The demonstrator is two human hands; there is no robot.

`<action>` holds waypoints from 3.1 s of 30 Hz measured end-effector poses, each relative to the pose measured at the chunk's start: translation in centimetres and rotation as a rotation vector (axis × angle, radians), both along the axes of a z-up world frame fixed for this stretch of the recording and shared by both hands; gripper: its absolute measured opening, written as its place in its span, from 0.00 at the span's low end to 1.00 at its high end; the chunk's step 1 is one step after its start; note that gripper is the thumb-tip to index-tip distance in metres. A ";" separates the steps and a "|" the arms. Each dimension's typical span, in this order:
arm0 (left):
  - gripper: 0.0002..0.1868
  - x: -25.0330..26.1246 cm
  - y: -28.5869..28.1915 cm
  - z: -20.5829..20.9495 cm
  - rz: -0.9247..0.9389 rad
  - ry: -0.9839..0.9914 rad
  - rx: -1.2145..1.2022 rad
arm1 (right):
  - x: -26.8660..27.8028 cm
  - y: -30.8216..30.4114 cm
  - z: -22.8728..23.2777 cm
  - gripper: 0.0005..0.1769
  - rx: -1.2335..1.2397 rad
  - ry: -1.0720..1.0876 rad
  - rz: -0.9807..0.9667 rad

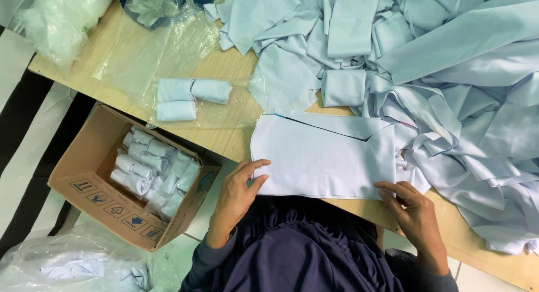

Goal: The person folds pieces of white fabric by hand and places them into plastic bags or a cardboard box on a table.

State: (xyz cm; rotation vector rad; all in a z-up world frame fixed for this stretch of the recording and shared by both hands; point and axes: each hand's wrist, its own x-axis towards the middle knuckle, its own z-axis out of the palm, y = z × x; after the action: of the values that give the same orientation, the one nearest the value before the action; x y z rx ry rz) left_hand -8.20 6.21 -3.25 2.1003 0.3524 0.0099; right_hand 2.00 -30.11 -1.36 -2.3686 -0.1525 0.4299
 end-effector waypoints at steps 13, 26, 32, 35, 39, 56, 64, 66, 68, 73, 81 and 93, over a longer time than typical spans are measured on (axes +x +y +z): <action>0.13 -2.4 0.2 -0.5 -0.019 0.220 -0.335 | -1.2 -2.6 0.7 0.33 0.047 0.126 0.094; 0.14 -3.9 -0.9 -2.3 -0.040 -0.077 -0.050 | -1.6 -3.0 1.2 0.15 0.039 -0.065 -0.029; 0.09 -2.1 0.2 -0.6 0.067 -0.120 -0.074 | 0.8 -3.4 -0.3 0.11 0.011 -0.169 -0.083; 0.09 -0.7 0.5 -0.8 0.089 -0.118 0.028 | 2.5 -3.1 -1.7 0.14 -0.024 -0.255 -0.043; 0.07 0.8 0.5 -2.1 0.131 -0.012 0.161 | 4.1 -1.5 -1.8 0.13 -0.134 -0.192 -0.047; 0.17 10.0 3.7 -4.6 -0.085 -0.311 0.561 | 8.9 1.6 -2.6 0.25 -0.092 -0.403 0.131; 0.08 9.6 4.4 -3.6 -0.068 -0.261 0.347 | 8.9 0.8 -4.0 0.09 -0.004 -0.330 -0.061; 0.07 9.2 4.3 -2.6 -0.059 -0.231 0.269 | 8.6 0.6 -3.9 0.07 0.000 -0.333 -0.077; 0.09 8.8 4.3 -1.8 -0.061 -0.218 0.204 | 8.3 0.5 -3.6 0.08 0.086 -0.418 -0.067; 0.12 7.4 4.5 -0.3 -0.117 -0.227 0.109 | 6.3 -0.4 -2.3 0.08 0.141 -0.469 -0.060; 0.16 4.7 4.9 -1.0 -0.197 -0.297 0.113 | 3.0 -2.6 -2.1 0.11 0.155 -0.438 -0.042; 0.21 3.0 3.9 -3.3 -0.192 -0.504 0.369 | 2.4 -3.4 -4.5 0.12 0.018 -0.512 -0.016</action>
State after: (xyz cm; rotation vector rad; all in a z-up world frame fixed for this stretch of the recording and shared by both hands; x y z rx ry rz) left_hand -5.21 10.08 -6.52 2.3889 -0.1688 0.5158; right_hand 4.42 -33.53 -5.86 -2.4131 -0.3685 -0.1947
